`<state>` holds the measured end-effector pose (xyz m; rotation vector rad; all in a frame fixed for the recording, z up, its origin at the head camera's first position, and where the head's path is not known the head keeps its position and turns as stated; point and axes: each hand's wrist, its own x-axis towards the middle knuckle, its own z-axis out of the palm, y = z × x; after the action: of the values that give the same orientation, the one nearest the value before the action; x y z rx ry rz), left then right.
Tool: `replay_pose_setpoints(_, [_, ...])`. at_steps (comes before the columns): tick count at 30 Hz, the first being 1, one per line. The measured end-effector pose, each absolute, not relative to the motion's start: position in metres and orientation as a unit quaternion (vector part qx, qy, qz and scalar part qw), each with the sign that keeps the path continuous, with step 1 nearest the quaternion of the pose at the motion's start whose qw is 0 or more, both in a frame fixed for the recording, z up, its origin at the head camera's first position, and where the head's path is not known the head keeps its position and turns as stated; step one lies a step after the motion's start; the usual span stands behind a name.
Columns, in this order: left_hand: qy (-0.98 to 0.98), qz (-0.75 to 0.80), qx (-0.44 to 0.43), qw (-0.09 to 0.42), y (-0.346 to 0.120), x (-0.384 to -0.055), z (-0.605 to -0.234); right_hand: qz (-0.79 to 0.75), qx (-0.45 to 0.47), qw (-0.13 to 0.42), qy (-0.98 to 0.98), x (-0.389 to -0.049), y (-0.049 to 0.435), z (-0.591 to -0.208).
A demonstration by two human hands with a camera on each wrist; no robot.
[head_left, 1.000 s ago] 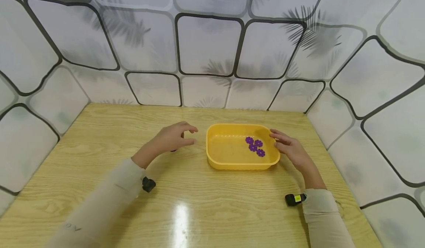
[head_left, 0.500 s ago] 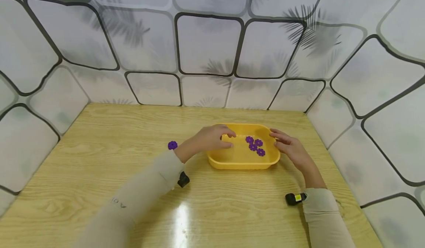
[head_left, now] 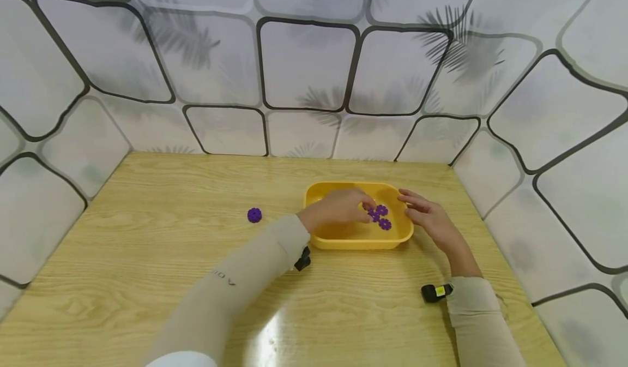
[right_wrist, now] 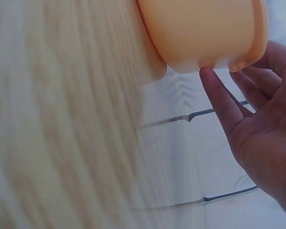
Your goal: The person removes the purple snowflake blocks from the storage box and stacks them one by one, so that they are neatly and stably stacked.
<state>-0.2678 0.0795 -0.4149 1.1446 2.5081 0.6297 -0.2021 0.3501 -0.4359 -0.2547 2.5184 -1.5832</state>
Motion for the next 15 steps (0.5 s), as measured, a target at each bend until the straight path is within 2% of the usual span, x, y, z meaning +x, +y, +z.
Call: replay_pose_setpoints(15, [0.853,0.242,0.423,0.190,0.099,-0.280,-0.438,-0.524,-0.085,0.075,0.844,-0.202,0.351,-0.435])
